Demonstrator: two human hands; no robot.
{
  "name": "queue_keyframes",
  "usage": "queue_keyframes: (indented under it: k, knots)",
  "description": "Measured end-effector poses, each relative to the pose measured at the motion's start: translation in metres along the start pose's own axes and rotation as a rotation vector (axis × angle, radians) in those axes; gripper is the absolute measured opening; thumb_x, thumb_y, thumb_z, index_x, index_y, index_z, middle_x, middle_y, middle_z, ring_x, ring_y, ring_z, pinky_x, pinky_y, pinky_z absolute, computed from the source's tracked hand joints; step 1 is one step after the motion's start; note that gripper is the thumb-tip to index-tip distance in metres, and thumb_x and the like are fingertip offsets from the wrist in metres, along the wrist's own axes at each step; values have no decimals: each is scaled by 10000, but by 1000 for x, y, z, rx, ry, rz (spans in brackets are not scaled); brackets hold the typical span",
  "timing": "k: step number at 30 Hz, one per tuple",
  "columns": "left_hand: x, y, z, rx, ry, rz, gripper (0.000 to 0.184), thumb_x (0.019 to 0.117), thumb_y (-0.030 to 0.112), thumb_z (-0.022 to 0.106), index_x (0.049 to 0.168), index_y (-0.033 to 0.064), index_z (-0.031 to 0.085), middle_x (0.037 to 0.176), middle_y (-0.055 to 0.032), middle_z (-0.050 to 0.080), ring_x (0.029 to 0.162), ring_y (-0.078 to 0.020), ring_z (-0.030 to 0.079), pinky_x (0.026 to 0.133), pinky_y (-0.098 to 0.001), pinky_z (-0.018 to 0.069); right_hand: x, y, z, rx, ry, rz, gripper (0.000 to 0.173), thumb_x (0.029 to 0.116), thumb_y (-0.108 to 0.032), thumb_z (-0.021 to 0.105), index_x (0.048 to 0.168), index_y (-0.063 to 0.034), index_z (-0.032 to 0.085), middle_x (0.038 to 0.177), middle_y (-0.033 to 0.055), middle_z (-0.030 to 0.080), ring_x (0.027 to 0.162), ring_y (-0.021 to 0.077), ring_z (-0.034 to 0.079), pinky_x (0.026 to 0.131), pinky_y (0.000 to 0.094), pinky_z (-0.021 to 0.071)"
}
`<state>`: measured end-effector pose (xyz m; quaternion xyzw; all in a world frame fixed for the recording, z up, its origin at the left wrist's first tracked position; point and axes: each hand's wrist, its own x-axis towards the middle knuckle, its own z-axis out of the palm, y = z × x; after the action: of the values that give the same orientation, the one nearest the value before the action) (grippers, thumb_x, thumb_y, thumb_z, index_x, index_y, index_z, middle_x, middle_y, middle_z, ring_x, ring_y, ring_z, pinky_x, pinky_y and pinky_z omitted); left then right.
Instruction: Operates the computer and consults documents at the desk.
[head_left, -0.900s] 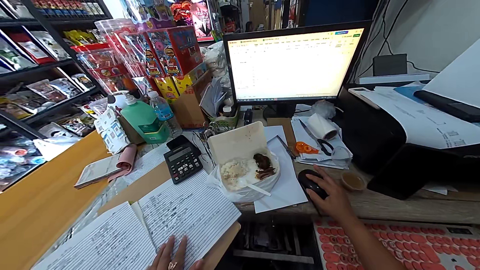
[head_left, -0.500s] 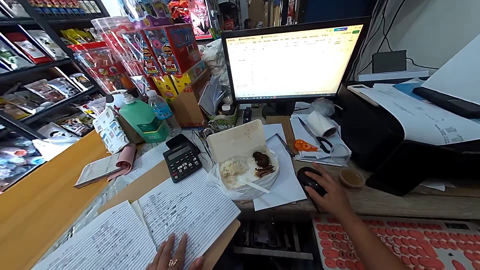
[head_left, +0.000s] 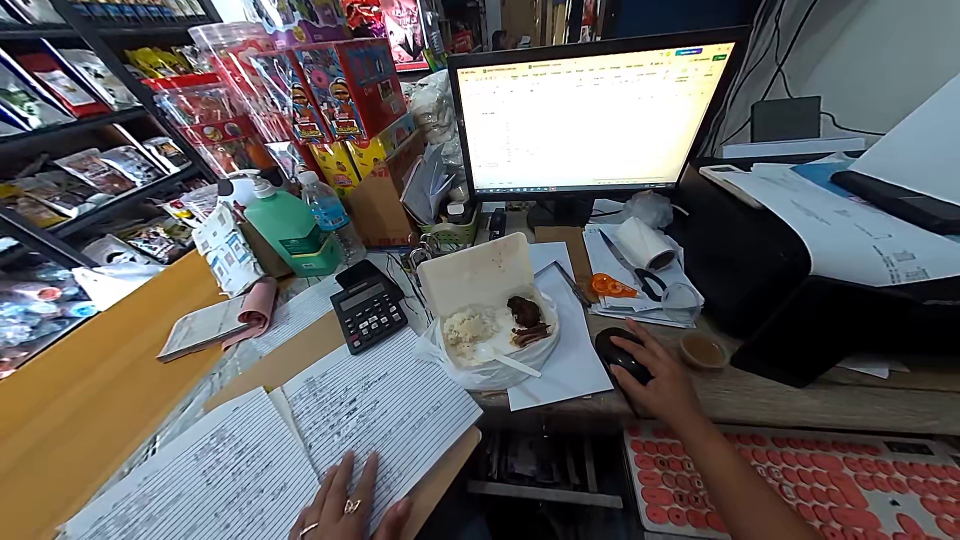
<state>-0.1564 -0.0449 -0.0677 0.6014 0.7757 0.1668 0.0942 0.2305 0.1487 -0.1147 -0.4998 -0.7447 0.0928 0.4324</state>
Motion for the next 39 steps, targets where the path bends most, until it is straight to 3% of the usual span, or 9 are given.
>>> queue_keyframes:
  k: [9, 12, 14, 20, 25, 39]
  knots:
    - [0, -4, 8, 23, 53, 12, 773, 943, 608, 512, 1446, 25, 571, 1557, -292, 417, 1454, -543, 337, 1123, -750, 215, -1, 2, 2, 1, -16, 2, 471, 889, -298, 617, 1220, 18, 724, 1463, 300, 529, 1243, 508, 595, 970, 644, 480]
    - [0, -1, 13, 43, 145, 43, 800, 938, 650, 449, 1416, 27, 601, 1520, -280, 474, 1425, -526, 400, 1098, -757, 260, -1, 6, -1, -8, -36, -29, 485, 912, -308, 611, 1239, 37, 705, 1441, 339, 527, 1267, 528, 570, 1002, 640, 469]
    - [-3, 5, 10, 45, 153, 36, 789, 951, 628, 480, 1434, 11, 576, 1517, -284, 477, 1425, -513, 412, 1107, -738, 274, -2, 7, -3, -20, -77, -45, 511, 931, -322, 599, 1260, 60, 682, 1445, 369, 502, 1299, 547, 533, 1044, 624, 447]
    - [-15, 16, -1, 35, 34, -1, 758, 974, 525, 584, 1495, -17, 488, 1584, -289, 379, 1498, -456, 324, 1185, -681, 209, 2, 2, -9, -31, -168, -87, 550, 948, -287, 579, 1273, 154, 621, 1463, 452, 411, 1359, 623, 412, 1139, 586, 363]
    - [-22, 12, -6, 45, -22, -13, 772, 984, 547, 560, 1516, -5, 464, 1616, -248, 349, 1526, -408, 290, 1201, -666, 177, 2, 3, -9, -36, -157, -105, 547, 956, -281, 586, 1269, 167, 616, 1456, 457, 412, 1371, 606, 411, 1159, 524, 360]
    - [-27, -12, -9, 73, -68, -150, 816, 998, 635, 453, 1563, 49, 410, 1665, -202, 269, 1555, -387, 218, 1200, -667, 159, 2, 11, -8, -30, -152, -99, 554, 953, -299, 583, 1266, 156, 623, 1459, 458, 406, 1392, 584, 398, 1169, 481, 351]
